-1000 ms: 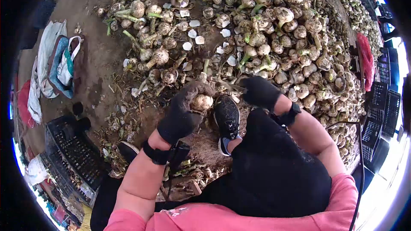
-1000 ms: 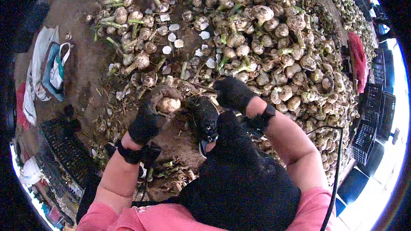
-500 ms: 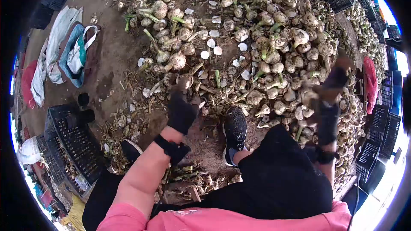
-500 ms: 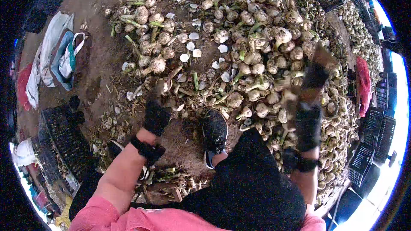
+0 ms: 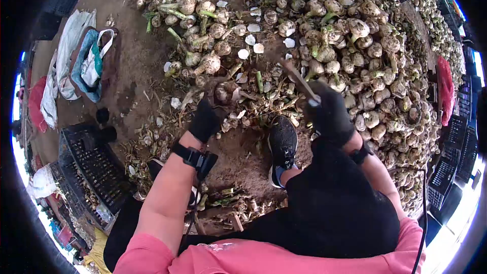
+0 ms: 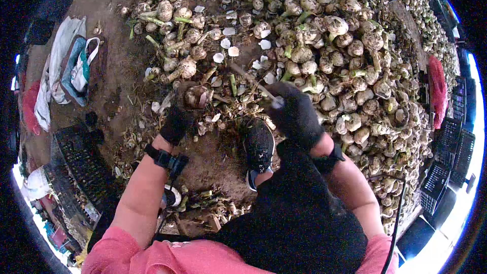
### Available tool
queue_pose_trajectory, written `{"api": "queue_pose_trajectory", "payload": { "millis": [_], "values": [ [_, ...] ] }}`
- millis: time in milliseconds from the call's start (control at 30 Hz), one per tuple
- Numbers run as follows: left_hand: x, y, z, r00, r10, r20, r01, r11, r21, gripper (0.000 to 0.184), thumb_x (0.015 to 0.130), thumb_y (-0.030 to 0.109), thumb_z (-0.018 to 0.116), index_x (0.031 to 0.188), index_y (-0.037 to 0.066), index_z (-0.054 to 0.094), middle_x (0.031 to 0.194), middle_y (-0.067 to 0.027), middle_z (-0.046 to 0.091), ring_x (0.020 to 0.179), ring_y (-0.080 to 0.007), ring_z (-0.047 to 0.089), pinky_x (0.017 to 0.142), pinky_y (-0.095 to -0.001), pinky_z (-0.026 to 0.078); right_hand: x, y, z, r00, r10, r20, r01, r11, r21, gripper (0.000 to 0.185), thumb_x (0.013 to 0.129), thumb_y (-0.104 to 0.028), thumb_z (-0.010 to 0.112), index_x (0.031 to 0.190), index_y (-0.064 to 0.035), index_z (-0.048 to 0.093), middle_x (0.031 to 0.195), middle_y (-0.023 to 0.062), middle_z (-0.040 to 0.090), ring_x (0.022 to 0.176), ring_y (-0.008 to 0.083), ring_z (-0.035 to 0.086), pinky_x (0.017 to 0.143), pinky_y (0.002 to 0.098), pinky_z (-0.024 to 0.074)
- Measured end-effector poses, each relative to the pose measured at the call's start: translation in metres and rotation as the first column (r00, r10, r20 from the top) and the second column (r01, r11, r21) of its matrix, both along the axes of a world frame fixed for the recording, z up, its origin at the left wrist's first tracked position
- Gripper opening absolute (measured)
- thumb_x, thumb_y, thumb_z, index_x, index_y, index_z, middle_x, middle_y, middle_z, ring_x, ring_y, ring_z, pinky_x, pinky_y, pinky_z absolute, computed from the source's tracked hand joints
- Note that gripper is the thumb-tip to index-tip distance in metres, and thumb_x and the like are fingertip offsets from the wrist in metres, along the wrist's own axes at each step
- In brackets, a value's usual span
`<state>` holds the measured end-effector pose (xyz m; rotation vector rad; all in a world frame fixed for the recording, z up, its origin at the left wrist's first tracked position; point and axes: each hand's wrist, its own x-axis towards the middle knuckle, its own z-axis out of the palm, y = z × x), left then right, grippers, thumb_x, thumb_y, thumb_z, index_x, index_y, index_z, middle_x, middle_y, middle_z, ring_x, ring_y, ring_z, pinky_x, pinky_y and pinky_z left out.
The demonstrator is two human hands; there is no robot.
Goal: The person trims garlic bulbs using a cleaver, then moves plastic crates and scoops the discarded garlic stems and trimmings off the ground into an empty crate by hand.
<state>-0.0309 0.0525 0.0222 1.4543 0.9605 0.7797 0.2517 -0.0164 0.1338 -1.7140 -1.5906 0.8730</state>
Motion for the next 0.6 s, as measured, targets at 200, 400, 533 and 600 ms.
{"api": "queue_pose_trajectory", "payload": {
  "millis": [200, 400, 533, 600],
  "values": [
    [-0.010, -0.006, -0.021, 0.812, -0.323, -0.486, 0.579, 0.545, 0.606, 0.033, 0.079, 0.010, 0.066, 0.110, 0.006, 0.058, 0.111, -0.0069, 0.060, 0.100, -0.0203, 0.058, 0.085, -0.0350, 0.048, -0.035, 0.010, 0.003, 0.920, 0.320, 0.228, -0.348, 0.933, 0.096, 0.024, 0.065, -0.007, 0.063, 0.087, -0.0047, 0.054, 0.077, 0.0139, 0.055, 0.073, 0.0378, 0.057, 0.060, 0.0428, 0.0456],
    [0.033, -0.054, -0.021, 0.852, -0.088, -0.516, 0.275, 0.914, 0.298, 0.030, 0.087, 0.017, 0.054, 0.117, 0.012, 0.056, 0.114, -0.0064, 0.059, 0.104, -0.0221, 0.055, 0.093, -0.0380, 0.042, -0.043, -0.004, 0.001, 0.923, 0.308, 0.230, -0.340, 0.933, 0.115, 0.029, 0.063, -0.010, 0.065, 0.089, -0.0052, 0.054, 0.080, 0.0150, 0.055, 0.073, 0.0383, 0.056, 0.060, 0.0440, 0.0452],
    [0.031, -0.051, -0.054, 0.861, -0.241, -0.448, 0.337, 0.930, 0.149, 0.031, 0.088, 0.019, 0.055, 0.118, 0.011, 0.054, 0.118, -0.0068, 0.056, 0.108, -0.0217, 0.053, 0.097, -0.0378, 0.040, -0.037, -0.008, -0.004, 0.903, 0.348, 0.253, -0.365, 0.931, 0.022, 0.037, 0.067, -0.017, 0.059, 0.101, -0.0039, 0.054, 0.084, 0.0175, 0.056, 0.078, 0.0398, 0.057, 0.064, 0.0460, 0.0462],
    [0.036, -0.057, -0.052, 0.936, -0.201, -0.290, 0.261, 0.947, 0.185, 0.036, 0.087, 0.017, 0.057, 0.122, 0.008, 0.051, 0.119, -0.0085, 0.055, 0.108, -0.0227, 0.053, 0.095, -0.0369, 0.041, -0.035, -0.006, -0.001, 0.903, 0.345, 0.257, -0.361, 0.932, 0.019, 0.036, 0.067, -0.017, 0.059, 0.100, -0.0039, 0.054, 0.083, 0.0175, 0.056, 0.078, 0.0398, 0.057, 0.064, 0.0458, 0.0462]
  ]
}}
